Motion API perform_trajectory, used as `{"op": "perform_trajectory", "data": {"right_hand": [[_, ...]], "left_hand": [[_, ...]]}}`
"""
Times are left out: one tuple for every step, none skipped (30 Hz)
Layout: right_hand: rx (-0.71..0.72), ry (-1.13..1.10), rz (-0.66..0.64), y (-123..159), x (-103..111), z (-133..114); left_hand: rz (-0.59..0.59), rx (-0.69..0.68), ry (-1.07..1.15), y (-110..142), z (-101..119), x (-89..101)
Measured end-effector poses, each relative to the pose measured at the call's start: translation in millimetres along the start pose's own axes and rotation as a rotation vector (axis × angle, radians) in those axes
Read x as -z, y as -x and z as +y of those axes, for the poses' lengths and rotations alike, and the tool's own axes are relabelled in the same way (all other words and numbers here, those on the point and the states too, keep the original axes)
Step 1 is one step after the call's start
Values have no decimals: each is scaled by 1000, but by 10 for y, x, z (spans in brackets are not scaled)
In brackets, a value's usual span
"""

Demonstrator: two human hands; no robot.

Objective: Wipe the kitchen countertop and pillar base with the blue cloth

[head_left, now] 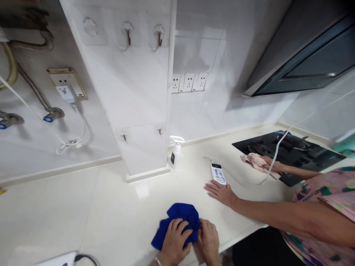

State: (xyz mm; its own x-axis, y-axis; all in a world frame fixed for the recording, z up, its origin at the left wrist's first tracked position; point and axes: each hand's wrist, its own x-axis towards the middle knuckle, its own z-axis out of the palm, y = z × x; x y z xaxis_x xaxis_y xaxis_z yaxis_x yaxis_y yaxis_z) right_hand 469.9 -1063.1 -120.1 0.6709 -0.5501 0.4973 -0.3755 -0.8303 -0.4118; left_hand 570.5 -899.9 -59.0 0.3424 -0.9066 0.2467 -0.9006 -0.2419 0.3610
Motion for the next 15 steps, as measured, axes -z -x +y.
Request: {"op": "perform_trajectory", "data": {"right_hand": [[6,-6,4,6,-13,12],[12,-11,10,12,-26,22],[17,-15,13,18,-38,28],[19,-19,16,22,-49,31],[17,-22,18,24,-60,32],[15,-24,24,25,-71,30],[17,-26,35,23,-81,27],[22,-26,52,18,-90,22],[28,-24,76,11,-96,17],[34,-21,105,1,-100,10],[40,-18,126,-13,-99,2],[45,-15,138,-29,-94,-8],[43,-13,138,-47,-83,-22],[37,-11,128,-69,-70,-39],[24,-9,113,-92,-55,-59]], "left_hand": [[11,10,-6,25,-57,36],[36,32,-25,61,-133,73],[71,66,-58,108,-229,111],[116,111,-102,162,-345,152],[169,163,-159,222,-479,197],[218,218,-225,285,-628,248],[274,263,-286,346,-788,306],[324,309,-341,404,-951,370],[363,370,-385,457,-1111,437],[402,420,-423,501,-1262,504],[439,473,-452,536,-1397,566],[466,516,-474,562,-1516,618],[494,567,-489,578,-1616,656],[502,609,-494,584,-1700,677],[513,637,-497,583,-1771,681]]}}
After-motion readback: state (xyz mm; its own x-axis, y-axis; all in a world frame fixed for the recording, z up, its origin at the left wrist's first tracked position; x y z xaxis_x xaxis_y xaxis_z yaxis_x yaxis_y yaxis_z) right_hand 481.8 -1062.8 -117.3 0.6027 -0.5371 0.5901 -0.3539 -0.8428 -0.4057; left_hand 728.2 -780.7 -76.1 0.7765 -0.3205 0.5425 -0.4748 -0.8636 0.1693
